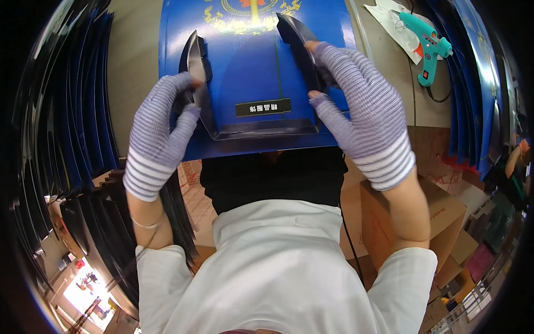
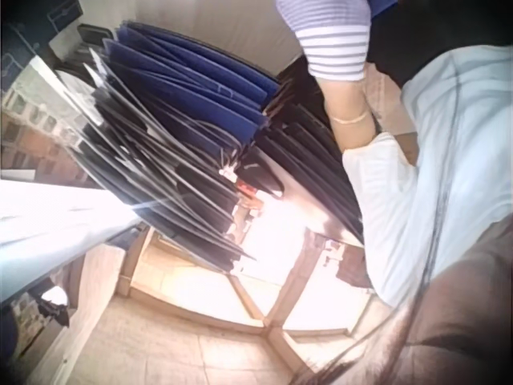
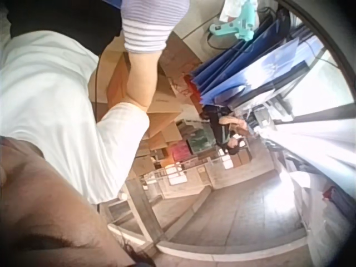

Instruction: The person uses a hot glue gun to attach black plastic trim pieces to the edges of blue decorative panels. They apply glue to the panel surface and press the trim into place, repeating this process for multiple units in a workshop setting.

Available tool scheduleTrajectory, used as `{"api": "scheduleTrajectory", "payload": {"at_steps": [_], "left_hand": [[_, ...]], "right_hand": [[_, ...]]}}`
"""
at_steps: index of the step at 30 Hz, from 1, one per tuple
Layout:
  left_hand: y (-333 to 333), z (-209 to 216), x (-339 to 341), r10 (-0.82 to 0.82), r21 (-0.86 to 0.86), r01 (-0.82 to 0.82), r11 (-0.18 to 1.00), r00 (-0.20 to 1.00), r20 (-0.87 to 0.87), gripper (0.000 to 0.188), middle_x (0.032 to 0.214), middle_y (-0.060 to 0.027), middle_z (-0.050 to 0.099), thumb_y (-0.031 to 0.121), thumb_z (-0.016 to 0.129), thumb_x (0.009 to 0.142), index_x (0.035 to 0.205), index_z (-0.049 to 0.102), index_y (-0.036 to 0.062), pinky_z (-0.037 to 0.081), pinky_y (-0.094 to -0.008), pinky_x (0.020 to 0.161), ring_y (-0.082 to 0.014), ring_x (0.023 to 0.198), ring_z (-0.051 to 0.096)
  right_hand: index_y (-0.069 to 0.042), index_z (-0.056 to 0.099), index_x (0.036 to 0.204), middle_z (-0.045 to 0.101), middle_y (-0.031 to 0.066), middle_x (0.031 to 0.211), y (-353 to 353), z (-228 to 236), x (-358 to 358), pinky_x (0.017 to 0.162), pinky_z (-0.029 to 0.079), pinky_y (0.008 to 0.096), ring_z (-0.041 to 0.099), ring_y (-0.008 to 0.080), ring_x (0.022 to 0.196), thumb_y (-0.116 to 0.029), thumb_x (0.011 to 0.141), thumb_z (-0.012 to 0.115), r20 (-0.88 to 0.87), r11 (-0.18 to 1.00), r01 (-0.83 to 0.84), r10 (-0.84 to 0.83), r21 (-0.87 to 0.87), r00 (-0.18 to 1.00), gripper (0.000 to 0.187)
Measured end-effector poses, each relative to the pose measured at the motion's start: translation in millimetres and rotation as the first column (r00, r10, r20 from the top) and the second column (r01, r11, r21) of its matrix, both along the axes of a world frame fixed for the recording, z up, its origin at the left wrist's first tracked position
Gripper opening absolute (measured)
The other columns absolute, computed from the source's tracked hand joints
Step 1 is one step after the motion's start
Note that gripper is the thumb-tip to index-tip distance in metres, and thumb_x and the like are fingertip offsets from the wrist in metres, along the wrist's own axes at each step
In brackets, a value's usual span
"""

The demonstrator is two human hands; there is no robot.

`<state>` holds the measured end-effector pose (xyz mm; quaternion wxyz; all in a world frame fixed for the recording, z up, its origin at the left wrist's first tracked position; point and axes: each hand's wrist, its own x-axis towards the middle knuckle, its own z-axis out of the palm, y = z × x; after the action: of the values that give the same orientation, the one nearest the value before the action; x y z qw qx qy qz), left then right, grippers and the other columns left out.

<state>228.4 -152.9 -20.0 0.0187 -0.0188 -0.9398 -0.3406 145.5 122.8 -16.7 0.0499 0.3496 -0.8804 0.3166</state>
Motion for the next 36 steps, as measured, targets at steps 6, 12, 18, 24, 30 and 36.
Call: {"api": "scheduleTrajectory", "payload": {"at_steps": [6,12,18,24,30,36], "left_hand": [[33,-29,-3,0.331,-0.027,-0.341,0.94,0.926,-0.181,0.057,0.109,-0.0214,0.061,0.012,0.073,0.08,0.13,0.053,-0.0047,0.053,-0.0419,0.084,-0.036,0.095,0.065],[59,-26,-5,0.321,-0.201,-0.367,0.908,0.919,-0.23,0.05,0.098,-0.018,0.058,-0.002,0.061,0.082,0.132,0.058,0.0014,0.054,-0.0398,0.077,-0.0334,0.084,0.064],[61,-17,-17,0.226,-0.411,-0.269,0.871,0.963,-0.15,0.037,0.095,-0.0163,0.058,0.007,0.065,0.086,0.123,0.065,0.004,0.053,-0.0416,0.073,-0.0335,0.079,0.063],[57,-12,-63,0.144,-0.494,-0.159,0.855,0.987,-0.067,0.023,0.099,-0.0173,0.063,0.026,0.064,0.091,0.101,0.069,0.0062,0.055,-0.0456,0.08,-0.033,0.091,0.067],[54,2,-94,0.237,-0.495,-0.016,0.869,0.89,0.388,0.031,0.104,-0.016,0.07,0.034,0.058,0.093,0.11,0.071,0.012,0.057,-0.0465,0.084,-0.0341,0.096,0.069],[58,-2,-99,0.219,-0.637,0.024,0.771,0.929,0.3,0.029,0.098,-0.0129,0.074,0.03,0.056,0.093,0.109,0.073,0.011,0.056,-0.0501,0.078,-0.0316,0.092,0.072]], "right_hand": [[-0.006,0.058,0.133,0.057,0.007,0.087,-30,-26,19,0.069,0.052,0.0276,0.057,0.0148,0.072,0.002,0.081,0.071,0.008,0.957,0.291,-0.291,0.021,0.957,0.054],[-0.01,0.059,0.134,0.061,0.0118,0.088,-37,-27,24,0.071,0.054,0.0322,0.063,0.0226,0.073,0.003,0.083,0.062,-0.048,0.927,0.372,-0.369,0.051,0.928,0.053],[-0.013,0.065,0.116,0.062,0.0113,0.088,-39,-20,9,0.064,0.053,0.0395,0.066,0.0312,0.074,-0.018,0.087,0.067,-0.128,0.919,0.295,-0.27,0.26,0.954,0.029],[-0.015,0.063,0.105,0.066,0.0067,0.089,-60,-28,-32,0.064,0.054,0.0427,0.067,0.0321,0.075,-0.032,0.096,0.058,-0.317,0.876,0.258,-0.129,0.408,0.94,0.02],[-0.016,0.066,0.109,0.072,0.0109,0.083,-81,-7,-47,0.073,0.056,0.0459,0.07,0.0307,0.079,-0.043,0.099,0.049,-0.119,0.674,0.173,-0.127,0.718,0.985,0.034],[-0.016,0.075,0.097,0.073,0.0117,0.087,-95,0,-55,0.074,0.057,0.0447,0.071,0.0295,0.082,-0.044,0.099,0.048,-0.103,0.621,0.14,-0.095,0.771,0.99,0.04]]}}
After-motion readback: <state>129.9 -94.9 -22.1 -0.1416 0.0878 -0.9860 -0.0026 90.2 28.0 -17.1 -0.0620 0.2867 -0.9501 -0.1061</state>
